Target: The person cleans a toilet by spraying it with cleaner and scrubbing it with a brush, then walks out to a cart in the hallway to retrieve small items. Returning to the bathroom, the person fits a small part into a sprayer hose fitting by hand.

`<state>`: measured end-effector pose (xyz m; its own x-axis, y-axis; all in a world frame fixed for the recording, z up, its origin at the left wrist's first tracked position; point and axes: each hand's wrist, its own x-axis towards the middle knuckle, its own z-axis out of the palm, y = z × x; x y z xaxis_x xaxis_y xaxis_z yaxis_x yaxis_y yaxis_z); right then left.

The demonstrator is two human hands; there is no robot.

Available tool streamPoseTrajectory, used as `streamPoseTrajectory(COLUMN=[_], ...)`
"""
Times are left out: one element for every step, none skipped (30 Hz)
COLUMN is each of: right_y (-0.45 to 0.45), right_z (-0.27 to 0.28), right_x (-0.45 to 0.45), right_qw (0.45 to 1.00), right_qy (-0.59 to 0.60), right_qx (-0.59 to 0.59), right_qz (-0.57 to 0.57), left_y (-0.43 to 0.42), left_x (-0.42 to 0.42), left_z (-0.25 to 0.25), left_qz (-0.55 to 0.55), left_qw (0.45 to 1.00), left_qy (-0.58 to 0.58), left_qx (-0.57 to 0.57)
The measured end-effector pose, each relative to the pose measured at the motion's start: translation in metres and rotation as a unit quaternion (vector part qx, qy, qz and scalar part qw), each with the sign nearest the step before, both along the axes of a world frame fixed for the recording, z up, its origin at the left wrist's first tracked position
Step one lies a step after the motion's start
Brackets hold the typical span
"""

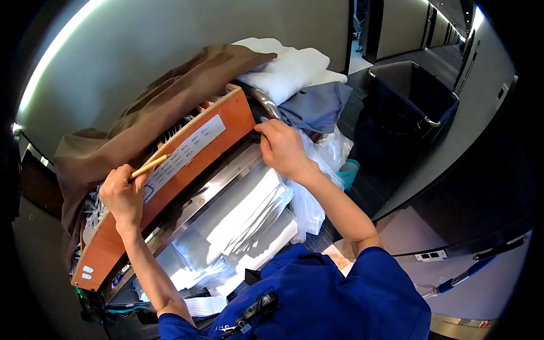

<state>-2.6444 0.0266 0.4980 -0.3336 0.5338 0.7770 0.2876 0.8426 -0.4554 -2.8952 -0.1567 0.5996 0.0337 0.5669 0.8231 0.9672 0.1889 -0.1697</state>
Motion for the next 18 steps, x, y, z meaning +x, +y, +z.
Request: streamPoseTrajectory(right_y=[0.002,0.003,0.004,0.006,0.005,0.002,0.001,0.005,0.006,0.007,0.007,0.007,0.006,0.005,0.006,0.007,0.008,0.003], right_z=[-0.001,-0.002,-0.003,-0.005,-0.004,-0.003,-0.003,-0.006,-0.006,-0.004,-0.002,0.002,0.005,0.007,0.006,0.004,0.004,0.010], right_x=[0.001,0.003,0.005,0.006,0.004,0.003,0.002,0.000,0.000,0.000,0.001,0.003,0.004,0.004,0.002,-0.001,-0.004,-0.012], right_qw=[1.000,0.998,0.996,0.994,0.994,0.994,0.993,0.992,0.990,0.989,0.986,0.988,0.989,0.990,0.985,0.977,0.968,0.944], right_qy=[-0.019,-0.037,-0.055,-0.081,-0.089,-0.097,-0.106,-0.116,-0.128,-0.141,-0.155,-0.145,-0.133,-0.122,-0.136,-0.147,-0.156,-0.186], right_qx=[0.023,0.046,0.067,0.066,0.059,0.051,0.044,0.047,0.047,0.047,0.048,0.041,0.033,0.025,0.060,0.095,0.130,0.232], right_qz=[0.003,0.005,0.006,0.015,0.018,0.020,0.022,0.019,0.021,0.022,0.024,0.035,0.048,0.060,0.091,0.122,0.150,0.145], left_y=[0.000,0.001,0.001,0.001,0.000,-0.001,-0.001,-0.001,-0.001,-0.001,-0.001,0.000,0.000,0.000,0.000,0.000,0.000,-0.001], left_x=[-0.001,-0.001,-0.001,0.000,-0.001,0.000,0.000,0.000,0.001,0.001,0.001,0.001,0.000,0.000,-0.001,-0.002,-0.002,-0.003], left_z=[0.001,0.001,0.001,0.001,0.002,0.002,0.002,0.002,0.002,0.003,0.002,0.002,0.002,0.001,0.001,0.000,0.001,0.001], left_qz=[0.001,0.001,-0.002,-0.003,-0.003,-0.002,-0.001,-0.002,-0.003,-0.005,-0.006,-0.007,-0.007,-0.007,-0.006,-0.005,-0.005,0.000], left_qw=[1.000,1.000,1.000,1.000,1.000,1.000,1.000,1.000,1.000,1.000,1.000,1.000,1.000,1.000,1.000,1.000,1.000,1.000], left_qy=[-0.001,-0.004,-0.007,-0.011,-0.014,-0.015,-0.016,-0.018,-0.017,-0.016,-0.016,-0.016,-0.016,-0.015,-0.018,-0.019,-0.018,-0.016], left_qx=[0.000,0.001,0.001,0.002,0.000,-0.003,-0.005,-0.007,-0.007,-0.005,-0.003,0.001,0.004,0.007,0.007,0.009,0.010,0.009])
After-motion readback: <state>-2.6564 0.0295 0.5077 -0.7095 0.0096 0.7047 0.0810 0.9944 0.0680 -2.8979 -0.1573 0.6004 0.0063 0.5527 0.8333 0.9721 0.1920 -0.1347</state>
